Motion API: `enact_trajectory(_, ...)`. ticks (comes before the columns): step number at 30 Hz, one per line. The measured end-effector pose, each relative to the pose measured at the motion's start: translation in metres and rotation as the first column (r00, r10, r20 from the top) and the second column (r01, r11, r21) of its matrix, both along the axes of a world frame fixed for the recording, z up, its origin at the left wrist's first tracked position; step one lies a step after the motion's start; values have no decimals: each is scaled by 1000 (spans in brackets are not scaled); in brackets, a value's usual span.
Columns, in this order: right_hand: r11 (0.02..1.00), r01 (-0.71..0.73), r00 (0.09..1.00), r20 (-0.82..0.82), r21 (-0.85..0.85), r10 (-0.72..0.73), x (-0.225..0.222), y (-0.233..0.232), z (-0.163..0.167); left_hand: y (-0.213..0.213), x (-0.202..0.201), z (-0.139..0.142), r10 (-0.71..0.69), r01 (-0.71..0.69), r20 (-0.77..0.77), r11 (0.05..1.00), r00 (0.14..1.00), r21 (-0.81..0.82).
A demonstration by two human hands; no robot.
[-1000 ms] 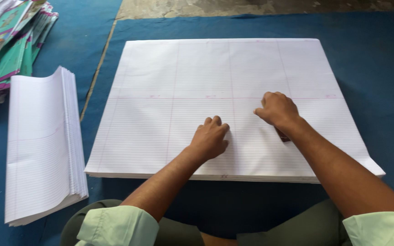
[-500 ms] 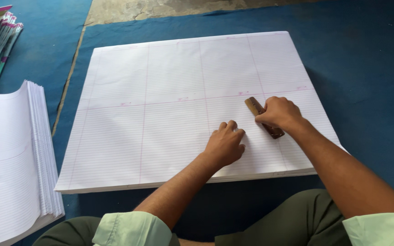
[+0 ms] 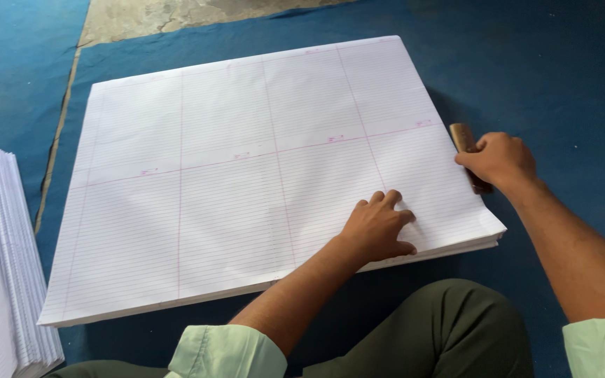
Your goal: The person folds a large sheet of lined paper in half and presses the crease with a wooden tool. They repeat this process for multiple sheets, stacking the folded sheets to the side.
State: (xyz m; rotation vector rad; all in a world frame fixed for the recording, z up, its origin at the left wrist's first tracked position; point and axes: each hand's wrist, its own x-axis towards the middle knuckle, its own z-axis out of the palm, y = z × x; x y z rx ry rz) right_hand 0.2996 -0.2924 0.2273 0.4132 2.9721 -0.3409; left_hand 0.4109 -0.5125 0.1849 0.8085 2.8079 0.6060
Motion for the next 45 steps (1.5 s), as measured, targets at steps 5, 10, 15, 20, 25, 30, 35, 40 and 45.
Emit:
enact_trajectory(5,996,60,997,49,72,-64,16,32,-17,17,3,-5,-52,52,-4,999,999,2)
enact_trajectory(10,988,100,987,112,121,-114,34,38,-43,29,4,-8,-75,75,-5,997,997,-1)
enact_trajectory(15,994,90,988,119,65,-97,52,38,-59,27,7,-10,-81,82,-30,996,996,36)
enact_trajectory(20,995,104,986,131,8,-104,60,38,-62,19,11,-11,-72,75,-53,996,996,55)
enact_trajectory(25,926,167,985,12,-339,-174,55,36,-49,19,12,-10,-70,73,-70,997,995,40)
enact_trajectory(30,762,116,991,19,-637,-135,69,41,-36,17,11,-13,-84,86,-76,996,994,26)
enact_trajectory(35,795,30,998,-20,-605,-53,88,37,-39,16,10,-15,-98,97,-93,995,991,-12)
enact_trajectory(40,861,70,996,-6,-504,-85,91,31,-42,16,6,-15,-91,91,-78,996,993,-6)
enact_trajectory(45,889,37,998,-26,-456,-55,89,29,-36,13,3,-17,-85,87,-62,996,994,27)
